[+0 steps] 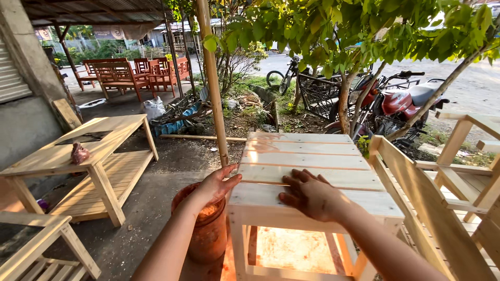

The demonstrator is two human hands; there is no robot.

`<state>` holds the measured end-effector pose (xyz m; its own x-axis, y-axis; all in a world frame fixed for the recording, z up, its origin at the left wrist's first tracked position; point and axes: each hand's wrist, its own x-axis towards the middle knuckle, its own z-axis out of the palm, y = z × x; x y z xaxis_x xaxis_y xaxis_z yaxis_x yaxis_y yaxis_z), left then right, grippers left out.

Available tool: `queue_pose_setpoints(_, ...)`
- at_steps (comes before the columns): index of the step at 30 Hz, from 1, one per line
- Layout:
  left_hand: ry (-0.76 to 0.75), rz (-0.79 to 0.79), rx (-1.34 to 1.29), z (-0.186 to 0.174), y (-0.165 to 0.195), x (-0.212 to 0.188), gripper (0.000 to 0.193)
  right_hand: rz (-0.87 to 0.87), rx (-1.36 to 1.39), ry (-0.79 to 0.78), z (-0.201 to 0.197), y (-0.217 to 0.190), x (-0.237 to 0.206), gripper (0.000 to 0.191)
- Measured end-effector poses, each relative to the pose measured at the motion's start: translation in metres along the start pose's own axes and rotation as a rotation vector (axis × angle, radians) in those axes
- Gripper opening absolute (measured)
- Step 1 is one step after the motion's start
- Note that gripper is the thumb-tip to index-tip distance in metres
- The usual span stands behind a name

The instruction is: The person dips a cloth into a bucket of reddish-brown stain and rubs it by hand over the top, edges, and legs of a small wooden stool, coating the bare wood surfaces. They continue working the stain into the frame and side rails of the stool.

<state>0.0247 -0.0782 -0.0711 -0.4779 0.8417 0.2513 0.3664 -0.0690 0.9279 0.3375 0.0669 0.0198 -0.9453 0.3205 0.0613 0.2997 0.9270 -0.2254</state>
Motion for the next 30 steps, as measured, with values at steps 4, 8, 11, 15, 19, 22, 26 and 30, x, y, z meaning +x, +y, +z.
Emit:
queue_pose_setpoints(4, 0.042, -0.061, 0.233, -0.030, 0.003, -0.024, 0.057, -0.201, 0.017, 0.162, 0.007, -0.065, -0.002, 0.054)
queue_pose_setpoints(8, -0.034, -0.260, 0.475, -0.062, -0.004, -0.040, 0.055, -0.250, 0.096, 0.390, 0.027, -0.125, 0.006, 0.038)
queue_pose_setpoints(11, -0.063, -0.232, 0.655, -0.078, -0.012, -0.051, 0.055, -0.322, 0.104, 0.590, 0.038, -0.161, 0.014, 0.032)
queue_pose_setpoints(15, -0.138, -0.491, 1.006, -0.083, -0.017, -0.056, 0.061, -0.272, 0.132, 0.750, 0.059, -0.197, 0.012, 0.024)
queue_pose_setpoints(19, -0.027, -0.764, 0.935, -0.076, -0.031, -0.051, 0.076, -0.354, 0.089, 0.811, 0.077, -0.212, 0.005, 0.027)
queue_pose_setpoints(22, 0.067, -0.845, 0.803, -0.079, -0.054, -0.042, 0.080, -0.371, 0.110, 0.737, 0.093, -0.217, 0.010, 0.027)
queue_pose_setpoints(26, 0.094, -0.595, 0.827, -0.095, -0.086, -0.046, 0.092, -0.181, 0.322, 0.505, 0.124, -0.215, 0.027, 0.034)
queue_pose_setpoints(30, 0.243, -0.172, 1.001, -0.112, -0.107, -0.061, 0.089, -0.096, 0.318, 0.422, 0.164, -0.204, 0.052, 0.033)
